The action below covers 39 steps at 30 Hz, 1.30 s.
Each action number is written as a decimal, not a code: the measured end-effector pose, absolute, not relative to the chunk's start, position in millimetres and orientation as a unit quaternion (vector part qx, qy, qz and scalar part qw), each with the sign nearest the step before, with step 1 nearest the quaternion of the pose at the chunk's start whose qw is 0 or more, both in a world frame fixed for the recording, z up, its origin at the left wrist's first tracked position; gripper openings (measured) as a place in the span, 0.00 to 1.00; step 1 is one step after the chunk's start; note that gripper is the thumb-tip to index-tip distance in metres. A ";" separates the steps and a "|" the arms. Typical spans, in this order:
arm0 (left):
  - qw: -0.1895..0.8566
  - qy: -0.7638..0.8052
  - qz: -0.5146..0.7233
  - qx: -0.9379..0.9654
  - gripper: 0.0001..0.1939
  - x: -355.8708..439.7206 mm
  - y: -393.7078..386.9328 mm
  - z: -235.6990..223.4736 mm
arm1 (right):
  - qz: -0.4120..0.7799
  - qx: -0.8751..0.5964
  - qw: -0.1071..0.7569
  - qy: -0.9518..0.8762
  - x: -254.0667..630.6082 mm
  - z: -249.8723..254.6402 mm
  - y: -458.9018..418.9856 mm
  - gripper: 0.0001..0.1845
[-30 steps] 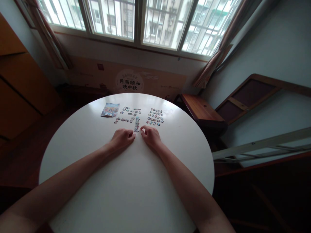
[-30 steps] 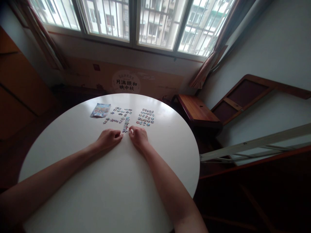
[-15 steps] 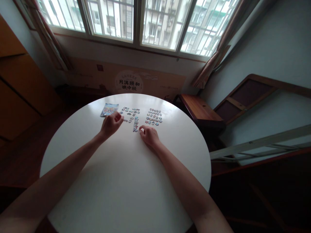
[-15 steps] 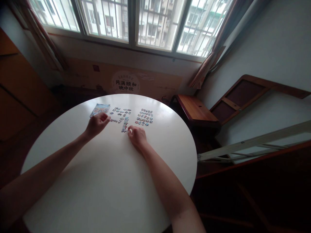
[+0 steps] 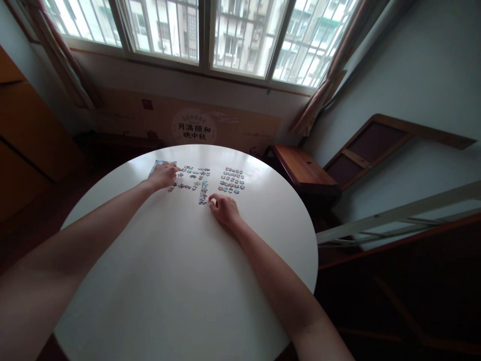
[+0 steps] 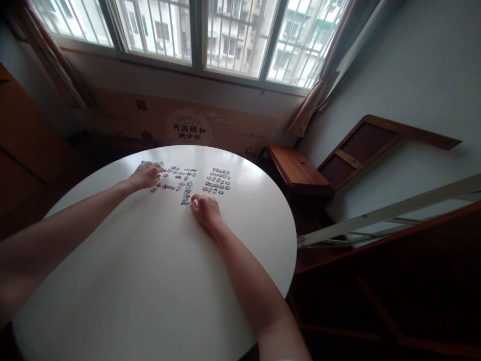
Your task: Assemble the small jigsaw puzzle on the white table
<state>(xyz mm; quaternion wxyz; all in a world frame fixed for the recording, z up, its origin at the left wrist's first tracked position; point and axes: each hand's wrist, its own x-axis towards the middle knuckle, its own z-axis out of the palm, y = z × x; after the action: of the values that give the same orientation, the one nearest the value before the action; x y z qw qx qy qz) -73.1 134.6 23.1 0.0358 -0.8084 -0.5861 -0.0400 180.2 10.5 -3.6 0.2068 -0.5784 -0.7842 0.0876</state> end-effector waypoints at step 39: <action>-0.118 -0.648 -0.193 -0.727 0.11 -60.9 152.6 11.3 | 0.088 -0.577 0.219 -0.782 180.3 -6.9 11.8 0.13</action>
<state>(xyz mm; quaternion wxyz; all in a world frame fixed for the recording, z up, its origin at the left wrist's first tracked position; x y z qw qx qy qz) -60.9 152.6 11.3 -0.1177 -0.7272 -0.6481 -0.1932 180.3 11.8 -6.9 0.2187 -0.5770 -0.7819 0.0884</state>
